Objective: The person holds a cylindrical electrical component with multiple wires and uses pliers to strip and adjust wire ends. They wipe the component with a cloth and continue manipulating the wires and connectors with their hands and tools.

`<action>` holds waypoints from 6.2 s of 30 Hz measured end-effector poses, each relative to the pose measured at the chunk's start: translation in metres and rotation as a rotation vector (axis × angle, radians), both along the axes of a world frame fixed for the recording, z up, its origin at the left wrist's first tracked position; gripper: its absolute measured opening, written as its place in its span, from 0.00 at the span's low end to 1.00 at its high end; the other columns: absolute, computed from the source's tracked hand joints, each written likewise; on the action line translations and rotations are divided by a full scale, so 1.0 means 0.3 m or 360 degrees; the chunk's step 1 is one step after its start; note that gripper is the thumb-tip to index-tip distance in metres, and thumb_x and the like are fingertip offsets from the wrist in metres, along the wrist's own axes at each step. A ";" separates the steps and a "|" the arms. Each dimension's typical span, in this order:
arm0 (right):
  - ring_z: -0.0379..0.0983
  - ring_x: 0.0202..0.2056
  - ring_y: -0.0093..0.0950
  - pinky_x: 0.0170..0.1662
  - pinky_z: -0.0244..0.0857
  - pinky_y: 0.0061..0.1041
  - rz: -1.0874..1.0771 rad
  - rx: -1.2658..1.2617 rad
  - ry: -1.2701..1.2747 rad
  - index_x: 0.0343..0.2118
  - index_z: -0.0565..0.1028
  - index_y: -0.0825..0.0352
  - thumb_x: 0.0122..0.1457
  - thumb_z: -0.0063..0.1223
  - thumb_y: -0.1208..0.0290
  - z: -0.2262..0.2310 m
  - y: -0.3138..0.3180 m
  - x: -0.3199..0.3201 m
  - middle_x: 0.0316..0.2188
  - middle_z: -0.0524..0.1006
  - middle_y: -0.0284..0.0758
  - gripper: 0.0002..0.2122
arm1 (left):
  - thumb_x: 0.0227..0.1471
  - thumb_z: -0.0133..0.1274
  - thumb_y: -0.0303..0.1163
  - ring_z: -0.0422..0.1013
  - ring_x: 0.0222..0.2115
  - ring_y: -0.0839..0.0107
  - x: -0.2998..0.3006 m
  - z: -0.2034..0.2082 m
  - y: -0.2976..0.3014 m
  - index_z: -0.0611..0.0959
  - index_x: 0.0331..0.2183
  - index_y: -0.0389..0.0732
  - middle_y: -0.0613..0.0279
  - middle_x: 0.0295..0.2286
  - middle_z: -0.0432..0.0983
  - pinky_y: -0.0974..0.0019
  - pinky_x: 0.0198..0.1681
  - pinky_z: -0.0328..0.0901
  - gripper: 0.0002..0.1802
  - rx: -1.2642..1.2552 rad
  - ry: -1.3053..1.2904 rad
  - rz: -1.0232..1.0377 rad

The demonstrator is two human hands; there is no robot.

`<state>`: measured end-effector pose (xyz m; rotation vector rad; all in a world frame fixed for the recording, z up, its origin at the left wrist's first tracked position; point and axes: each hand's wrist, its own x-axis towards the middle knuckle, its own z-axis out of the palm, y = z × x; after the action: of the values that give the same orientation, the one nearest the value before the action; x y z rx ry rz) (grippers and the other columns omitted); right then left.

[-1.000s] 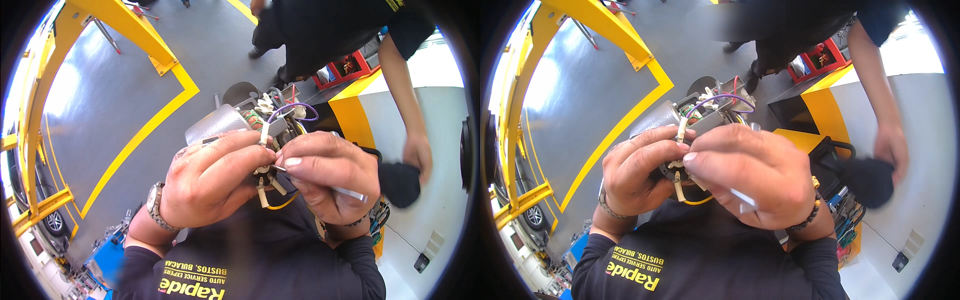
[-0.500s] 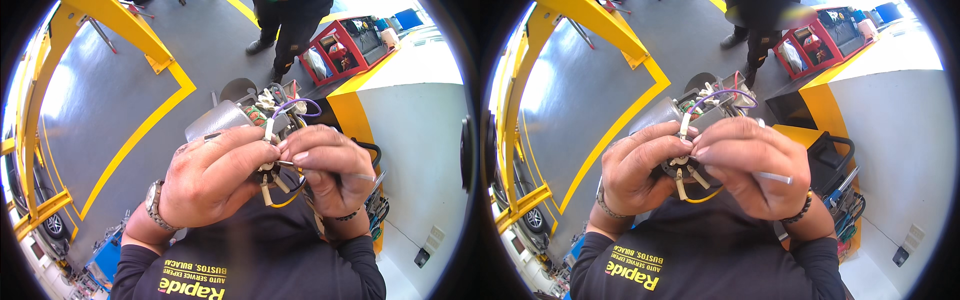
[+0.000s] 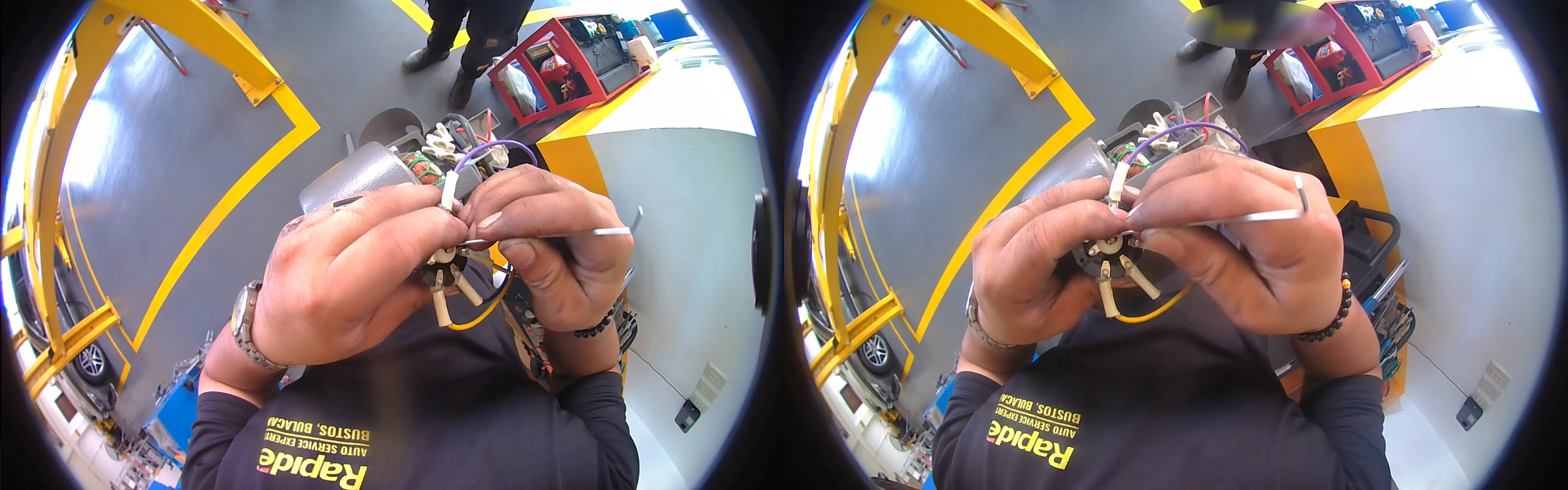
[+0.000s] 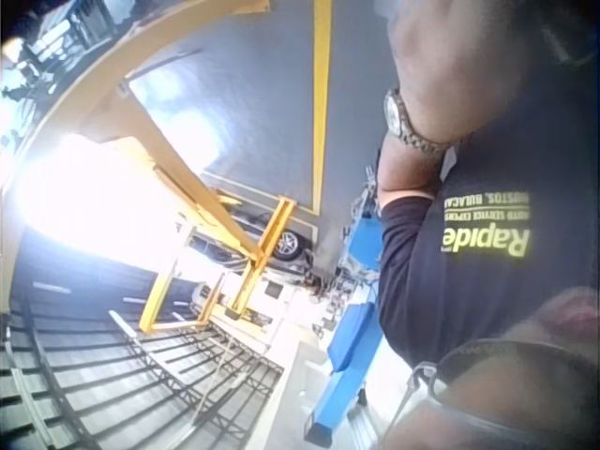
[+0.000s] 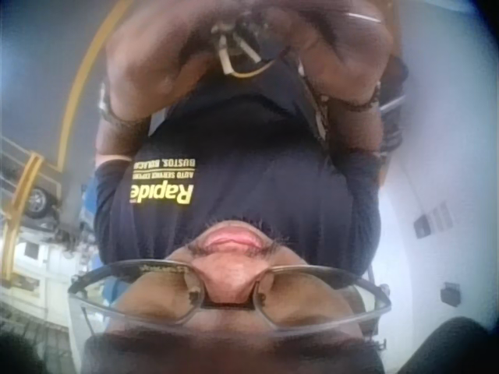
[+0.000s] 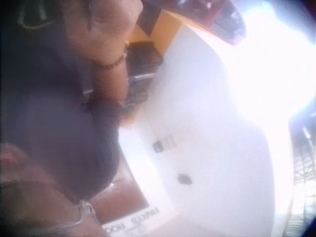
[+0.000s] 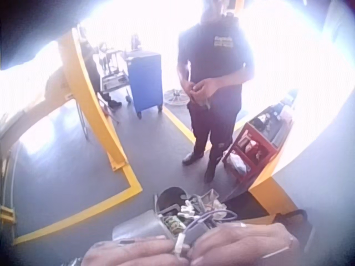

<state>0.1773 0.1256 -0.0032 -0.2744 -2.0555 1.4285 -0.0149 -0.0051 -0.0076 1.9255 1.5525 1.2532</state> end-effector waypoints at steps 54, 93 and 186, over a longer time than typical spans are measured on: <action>0.79 0.37 0.35 0.41 0.73 0.30 -0.0579 0.0439 -0.0231 0.38 0.82 0.68 0.51 0.70 0.80 0.036 -0.156 -0.006 0.37 0.79 0.39 0.11 | 0.38 0.73 0.22 0.84 0.42 0.56 0.035 0.004 -0.002 0.85 0.41 0.37 0.49 0.40 0.86 0.61 0.46 0.77 0.23 0.0124 0.0148 0.0172; 0.77 0.40 0.25 0.46 0.70 0.24 -0.0773 -0.0882 -0.0593 0.41 0.78 0.71 0.61 0.61 0.79 0.112 -0.233 -0.051 0.37 0.80 0.36 0.06 | 0.35 0.71 0.24 0.82 0.41 0.55 0.021 -0.018 -0.010 0.83 0.50 0.34 0.49 0.42 0.83 0.58 0.47 0.76 0.34 0.0180 0.0217 0.0065; 0.68 0.53 0.41 0.56 0.61 0.44 -0.1349 0.0647 -0.1524 0.32 0.81 0.62 0.56 0.62 0.71 -0.382 -0.172 1.169 0.45 0.74 0.35 0.03 | 0.57 0.64 0.26 0.75 0.52 0.46 -0.164 -0.110 -0.097 0.76 0.52 0.36 0.32 0.51 0.75 0.50 0.57 0.72 0.22 0.0091 0.0065 0.0255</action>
<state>0.5278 0.0740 -0.1177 -1.6537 -2.3441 0.3205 -0.0641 -0.0343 -0.0405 1.9043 1.7396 1.3441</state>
